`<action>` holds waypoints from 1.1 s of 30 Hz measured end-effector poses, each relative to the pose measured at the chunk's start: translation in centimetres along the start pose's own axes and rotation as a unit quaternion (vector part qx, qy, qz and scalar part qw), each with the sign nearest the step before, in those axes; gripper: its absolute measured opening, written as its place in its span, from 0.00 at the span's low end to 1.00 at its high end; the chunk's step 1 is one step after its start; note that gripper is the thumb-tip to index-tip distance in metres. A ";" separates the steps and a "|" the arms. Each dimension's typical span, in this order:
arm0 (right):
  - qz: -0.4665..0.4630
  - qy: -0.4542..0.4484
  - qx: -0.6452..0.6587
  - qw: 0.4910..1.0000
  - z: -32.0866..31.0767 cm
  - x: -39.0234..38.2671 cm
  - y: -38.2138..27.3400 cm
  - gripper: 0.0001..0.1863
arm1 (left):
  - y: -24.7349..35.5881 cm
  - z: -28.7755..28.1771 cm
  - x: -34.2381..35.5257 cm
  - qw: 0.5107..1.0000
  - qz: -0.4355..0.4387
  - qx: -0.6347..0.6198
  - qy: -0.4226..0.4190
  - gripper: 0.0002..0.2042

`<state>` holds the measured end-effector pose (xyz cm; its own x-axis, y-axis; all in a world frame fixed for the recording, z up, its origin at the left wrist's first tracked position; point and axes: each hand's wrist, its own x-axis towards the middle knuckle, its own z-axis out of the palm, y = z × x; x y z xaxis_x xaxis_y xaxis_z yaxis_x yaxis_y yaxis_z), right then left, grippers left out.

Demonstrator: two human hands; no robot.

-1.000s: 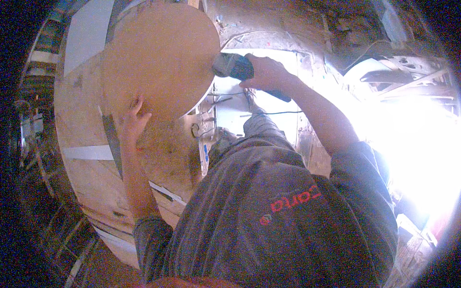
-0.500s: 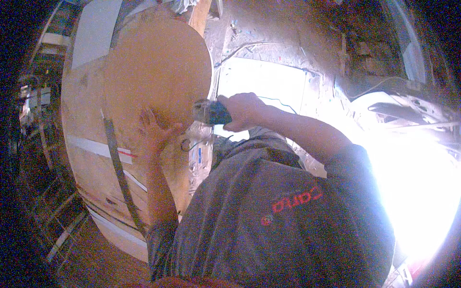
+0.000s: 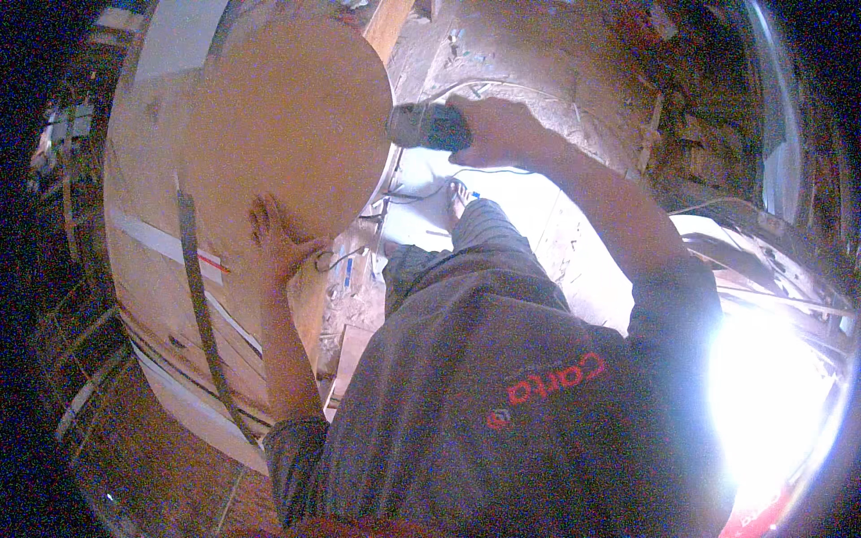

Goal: The person marks a circular wooden piece with a pencil and ruler, then uses a handheld power sander to smooth the edges. The person repeatedly flips the piece and continues sanding different sections.

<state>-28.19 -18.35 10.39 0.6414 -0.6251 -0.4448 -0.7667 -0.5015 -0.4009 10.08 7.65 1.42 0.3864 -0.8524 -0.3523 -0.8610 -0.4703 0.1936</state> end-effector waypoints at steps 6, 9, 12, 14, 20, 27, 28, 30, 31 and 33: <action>0.024 0.025 0.019 0.999 -1.8 2.8 1.7 0.50 | 0.2 -0.3 0.3 1.000 0.023 -0.001 -0.008 0.82; 0.021 0.021 0.017 0.999 -0.7 2.5 1.0 0.47 | -0.4 -0.2 0.4 1.000 0.030 -0.001 -0.010 0.81; -0.009 -0.025 0.015 1.000 1.7 0.1 -2.9 0.44 | 0.0 -0.9 0.3 0.998 0.027 -0.045 -0.023 0.80; -0.025 -0.060 -0.008 0.998 4.5 -1.4 -5.6 0.43 | -0.3 -1.1 0.4 0.997 0.031 -0.071 -0.028 0.79; -0.048 -0.101 0.047 0.993 7.7 -4.1 -13.6 0.40 | -1.1 -1.1 0.7 0.996 0.048 -0.066 -0.033 0.78; -0.026 -0.087 -0.020 0.996 6.2 -4.1 -11.0 0.40 | -1.0 -1.4 0.5 0.996 0.048 -0.075 -0.031 0.79; -0.022 -0.081 -0.030 0.996 5.6 -4.0 -10.2 0.40 | -0.9 -1.6 0.5 0.995 0.047 -0.076 -0.033 0.78; -0.024 -0.060 -0.028 0.998 4.7 -3.5 -8.0 0.41 | -0.6 -2.1 0.5 0.996 0.036 -0.072 -0.038 0.78; -0.017 -0.050 -0.026 0.998 4.0 -3.1 -6.7 0.42 | -0.4 -2.3 0.4 0.996 0.029 -0.071 -0.041 0.78; -0.002 -0.032 -0.020 0.999 2.5 -2.0 -4.4 0.43 | -0.8 -1.2 0.9 0.996 0.046 -0.074 -0.019 0.77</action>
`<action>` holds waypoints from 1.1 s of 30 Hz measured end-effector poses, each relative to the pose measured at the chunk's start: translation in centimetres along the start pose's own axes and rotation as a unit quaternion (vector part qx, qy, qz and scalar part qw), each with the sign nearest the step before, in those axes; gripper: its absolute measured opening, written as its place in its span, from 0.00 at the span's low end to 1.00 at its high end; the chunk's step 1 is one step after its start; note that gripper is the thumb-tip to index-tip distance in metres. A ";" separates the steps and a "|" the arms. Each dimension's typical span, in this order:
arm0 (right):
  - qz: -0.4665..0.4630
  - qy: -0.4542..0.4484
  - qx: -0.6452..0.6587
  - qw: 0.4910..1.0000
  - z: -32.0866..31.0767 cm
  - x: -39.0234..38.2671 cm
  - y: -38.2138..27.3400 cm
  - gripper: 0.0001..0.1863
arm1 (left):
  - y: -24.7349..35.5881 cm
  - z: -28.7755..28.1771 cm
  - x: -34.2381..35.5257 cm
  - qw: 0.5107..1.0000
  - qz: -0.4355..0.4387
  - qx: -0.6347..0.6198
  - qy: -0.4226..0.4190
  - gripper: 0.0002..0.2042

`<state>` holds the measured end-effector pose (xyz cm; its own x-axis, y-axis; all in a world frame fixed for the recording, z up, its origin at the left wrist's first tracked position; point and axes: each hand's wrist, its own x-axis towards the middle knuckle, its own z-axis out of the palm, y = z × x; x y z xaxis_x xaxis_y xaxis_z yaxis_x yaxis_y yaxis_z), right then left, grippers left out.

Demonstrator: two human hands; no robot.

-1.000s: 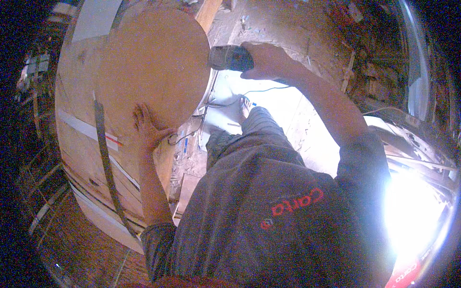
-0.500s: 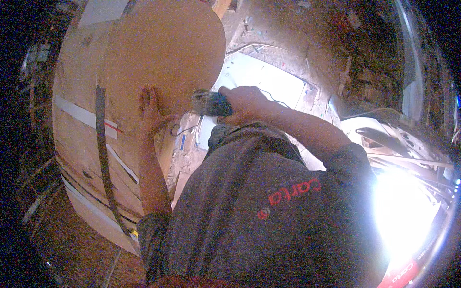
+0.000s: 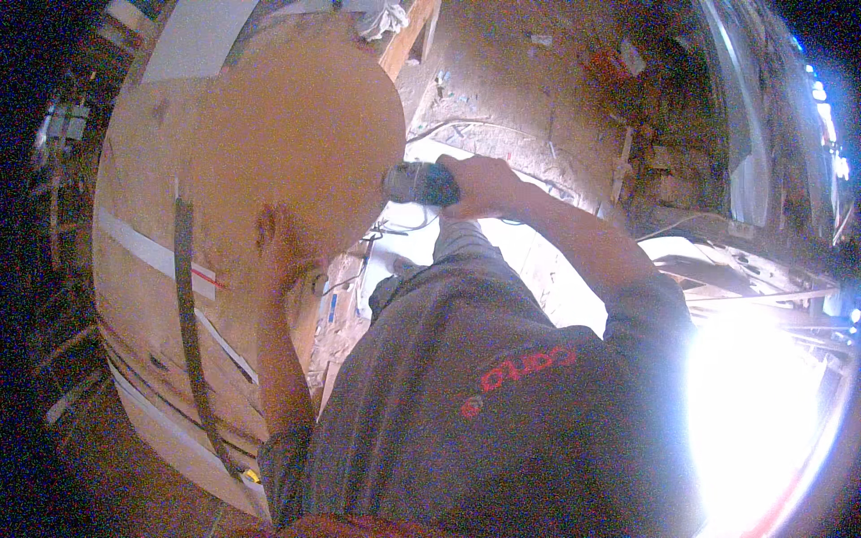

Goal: The person marks a circular wooden piece with a pencil and ruler, then uses a handheld power sander to smooth the edges. The person repeatedly flips the piece and continues sanding different sections.

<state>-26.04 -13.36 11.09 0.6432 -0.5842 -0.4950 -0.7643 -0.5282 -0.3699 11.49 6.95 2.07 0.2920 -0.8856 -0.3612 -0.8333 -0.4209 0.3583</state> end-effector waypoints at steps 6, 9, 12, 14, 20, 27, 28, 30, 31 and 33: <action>-0.045 0.036 -0.005 0.998 -6.6 5.8 5.4 0.44 | -1.6 1.7 -0.1 0.998 -0.001 0.048 0.030 0.77; -0.049 0.031 -0.031 0.998 -9.1 10.3 8.7 0.42 | 0.7 -0.1 -0.5 0.998 -0.031 0.048 0.001 0.77; -0.109 0.005 -0.021 0.994 -12.2 15.1 10.9 0.42 | 1.5 -0.8 -0.6 0.997 -0.046 0.058 0.002 0.77; -0.116 0.006 -0.034 0.993 -14.2 17.4 11.0 0.42 | 1.5 -0.2 -0.7 0.995 -0.074 0.074 -0.004 0.76; -0.154 -0.072 -0.073 0.983 -16.5 19.2 10.3 0.45 | 5.7 2.1 0.4 0.974 -0.210 0.080 0.039 0.73; -0.287 -0.156 -0.103 0.939 -13.6 17.3 9.8 0.34 | 15.1 4.1 4.3 0.952 -0.296 -0.028 0.075 0.79; -0.286 -0.158 -0.109 0.939 -14.1 17.7 9.6 0.34 | 16.1 3.4 4.2 0.943 -0.324 -0.057 0.059 0.80; -0.281 -0.159 -0.123 0.939 -15.7 18.4 9.1 0.34 | 15.8 4.2 3.9 0.942 -0.326 -0.053 0.065 0.81; -0.278 -0.151 -0.134 0.939 -16.2 19.3 9.4 0.34 | 15.4 4.7 3.8 0.941 -0.326 -0.051 0.069 0.81; -0.268 -0.136 -0.136 0.944 -17.4 21.6 9.9 0.34 | 14.7 5.4 3.8 0.946 -0.314 -0.030 0.076 0.82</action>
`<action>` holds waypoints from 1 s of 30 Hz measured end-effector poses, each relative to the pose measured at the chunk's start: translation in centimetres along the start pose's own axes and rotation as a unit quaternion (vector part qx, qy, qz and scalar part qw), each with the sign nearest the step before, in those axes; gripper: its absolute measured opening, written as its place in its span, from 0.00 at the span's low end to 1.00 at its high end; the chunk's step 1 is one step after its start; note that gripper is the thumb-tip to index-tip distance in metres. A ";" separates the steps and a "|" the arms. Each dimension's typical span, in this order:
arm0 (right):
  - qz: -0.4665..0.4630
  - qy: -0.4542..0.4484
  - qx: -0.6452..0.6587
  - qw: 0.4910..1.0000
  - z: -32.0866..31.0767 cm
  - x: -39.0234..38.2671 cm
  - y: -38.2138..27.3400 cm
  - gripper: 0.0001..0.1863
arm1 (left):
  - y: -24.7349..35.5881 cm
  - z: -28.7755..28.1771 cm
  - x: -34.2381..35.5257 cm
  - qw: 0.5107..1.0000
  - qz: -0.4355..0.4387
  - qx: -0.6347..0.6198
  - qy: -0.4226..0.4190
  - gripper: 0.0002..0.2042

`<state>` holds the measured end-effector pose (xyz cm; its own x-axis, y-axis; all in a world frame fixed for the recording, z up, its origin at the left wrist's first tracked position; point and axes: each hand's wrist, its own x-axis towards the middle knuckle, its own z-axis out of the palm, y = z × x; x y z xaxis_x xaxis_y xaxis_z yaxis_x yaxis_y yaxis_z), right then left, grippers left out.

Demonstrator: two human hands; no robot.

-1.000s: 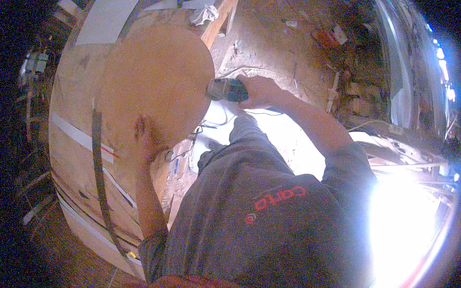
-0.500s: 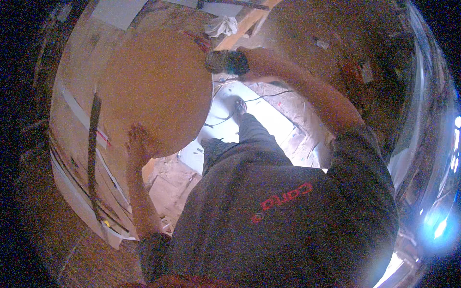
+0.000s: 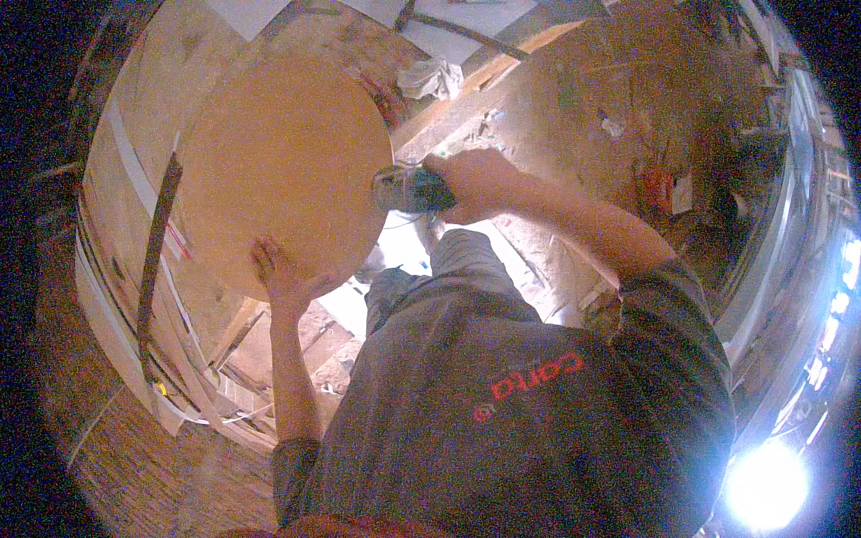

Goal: The person marks a circular wooden piece with a pencil and ruler, then uses a handheld power sander to smooth the edges. The person repeatedly flips the piece and continues sanding different sections.

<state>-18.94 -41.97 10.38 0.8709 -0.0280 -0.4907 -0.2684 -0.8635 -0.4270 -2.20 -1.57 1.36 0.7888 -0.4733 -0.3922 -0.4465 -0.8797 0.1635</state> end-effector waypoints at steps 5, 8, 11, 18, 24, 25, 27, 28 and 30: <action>-0.002 0.037 -0.020 0.999 -4.5 3.6 4.5 0.40 | -0.2 0.4 0.2 1.000 0.014 -0.004 0.022 0.85; -0.020 0.038 -0.043 0.998 -7.0 6.3 6.2 0.41 | -0.3 0.6 0.0 1.000 0.006 0.002 0.014 0.86; -0.024 0.027 -0.051 0.998 -8.8 9.0 7.5 0.43 | 0.3 -0.2 -0.2 1.000 0.004 -0.020 0.022 0.86; -0.088 0.038 -0.070 0.993 -13.7 13.9 7.8 0.43 | -0.3 0.6 -0.3 1.000 -0.012 -0.002 0.028 0.85; -0.094 0.066 -0.054 0.992 -15.7 18.7 8.9 0.45 | -0.4 0.4 -0.6 0.998 0.010 -0.027 0.049 0.85; -0.094 0.077 -0.054 0.991 -16.0 18.7 8.9 0.46 | -0.5 0.5 -0.7 0.998 0.017 -0.032 0.057 0.85; -0.094 0.098 -0.055 0.989 -16.3 18.6 8.7 0.47 | -0.6 0.6 -0.8 0.998 0.018 -0.028 0.060 0.85; -0.106 0.101 -0.046 0.988 -15.8 18.4 8.7 0.47 | -0.4 0.5 -0.9 0.998 0.019 -0.026 0.061 0.86; -0.130 0.105 -0.028 0.985 -14.0 16.9 8.4 0.47 | 0.2 0.0 -0.8 0.998 0.002 -0.052 0.045 0.86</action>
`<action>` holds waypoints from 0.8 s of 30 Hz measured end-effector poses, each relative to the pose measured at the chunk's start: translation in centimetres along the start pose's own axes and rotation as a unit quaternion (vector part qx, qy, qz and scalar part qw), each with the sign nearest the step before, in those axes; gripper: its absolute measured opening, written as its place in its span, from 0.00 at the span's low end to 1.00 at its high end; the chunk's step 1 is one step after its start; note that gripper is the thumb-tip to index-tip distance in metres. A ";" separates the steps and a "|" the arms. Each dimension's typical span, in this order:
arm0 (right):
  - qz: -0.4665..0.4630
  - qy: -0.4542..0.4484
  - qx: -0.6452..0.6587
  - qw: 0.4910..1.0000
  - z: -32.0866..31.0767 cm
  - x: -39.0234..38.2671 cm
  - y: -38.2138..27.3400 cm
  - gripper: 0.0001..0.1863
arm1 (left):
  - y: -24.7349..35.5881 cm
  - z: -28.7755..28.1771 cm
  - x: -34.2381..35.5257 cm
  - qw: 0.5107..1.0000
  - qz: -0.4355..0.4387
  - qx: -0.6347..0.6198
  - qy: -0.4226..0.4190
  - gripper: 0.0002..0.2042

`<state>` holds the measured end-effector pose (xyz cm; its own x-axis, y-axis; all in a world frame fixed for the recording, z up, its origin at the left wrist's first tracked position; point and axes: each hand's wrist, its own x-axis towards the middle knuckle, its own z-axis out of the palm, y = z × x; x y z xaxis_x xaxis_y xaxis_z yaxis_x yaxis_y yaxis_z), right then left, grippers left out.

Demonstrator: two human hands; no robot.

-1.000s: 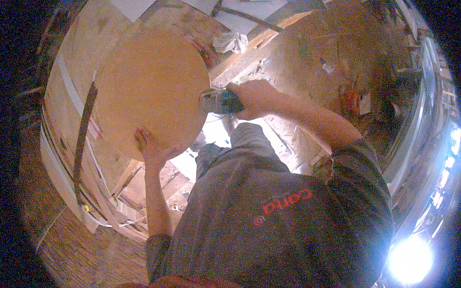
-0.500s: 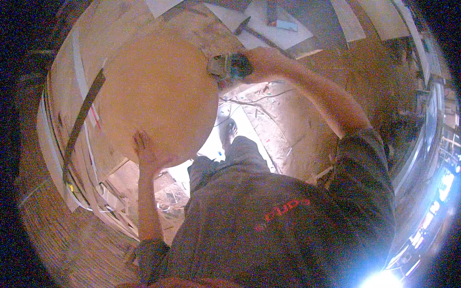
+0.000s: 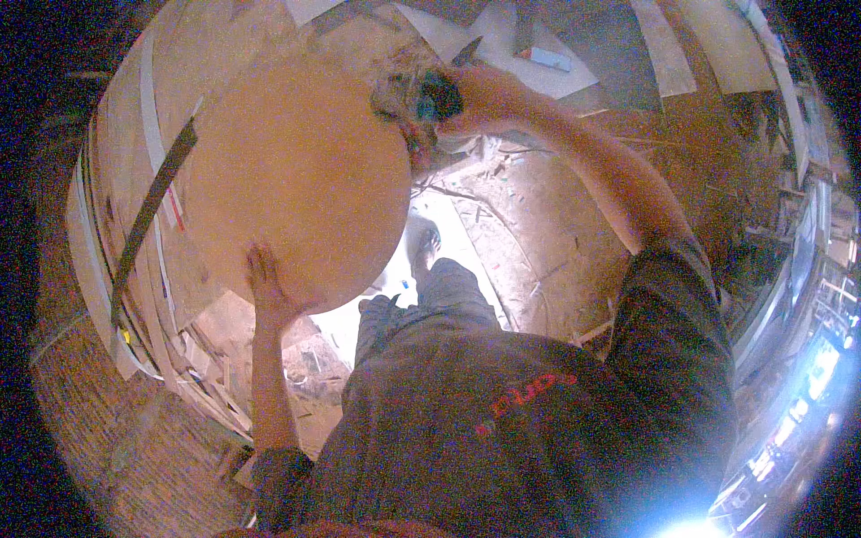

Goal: The person marks a circular wooden piece with a pencil and ruler, then uses a handheld power sander to smooth the edges. The person repeatedly flips the piece and continues sanding different sections.

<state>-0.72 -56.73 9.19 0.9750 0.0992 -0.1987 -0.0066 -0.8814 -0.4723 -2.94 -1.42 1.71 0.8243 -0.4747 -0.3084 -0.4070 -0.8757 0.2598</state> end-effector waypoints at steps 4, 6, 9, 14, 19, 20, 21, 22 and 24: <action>0.057 -0.097 0.008 0.994 1.1 -2.7 -3.4 0.45 | -0.7 0.1 0.1 1.000 0.007 0.019 -0.012 0.85; 0.044 -0.076 0.037 0.995 2.0 -4.1 -4.2 0.44 | -0.7 -0.5 0.1 1.000 -0.003 -0.001 -0.025 0.84; 0.046 -0.060 0.042 0.996 4.0 -6.3 -3.7 0.43 | -1.1 0.0 0.1 0.999 0.022 0.020 -0.020 0.83; 0.121 -0.124 0.008 0.985 6.6 -11.2 -9.5 0.43 | -1.4 -0.5 0.2 0.997 0.038 0.056 -0.042 0.83; 0.130 -0.148 0.036 0.980 11.4 -14.7 -17.9 0.39 | -3.3 -1.6 0.8 0.990 0.092 0.090 -0.060 0.80; 0.137 -0.155 0.042 0.977 12.3 -15.2 -19.5 0.39 | -4.2 -1.9 0.9 0.988 0.093 0.106 -0.066 0.78; 0.146 -0.163 0.047 0.975 12.8 -15.5 -21.5 0.39 | -4.9 -2.5 1.1 0.985 0.095 0.122 -0.072 0.76; 0.157 -0.162 0.054 0.973 13.6 -15.6 -23.3 0.39 | -6.0 -3.1 1.1 0.983 0.097 0.137 -0.078 0.74; 0.178 -0.158 0.066 0.969 15.2 -15.4 -26.9 0.39 | -10.3 -4.5 1.2 0.992 0.084 0.097 0.009 0.69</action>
<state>-18.97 -27.54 11.95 0.7889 -0.0456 -0.6129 -0.3795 -0.8205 -0.4275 4.03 7.44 2.74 0.7448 -0.6151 -0.2587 -0.6057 -0.7858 0.1248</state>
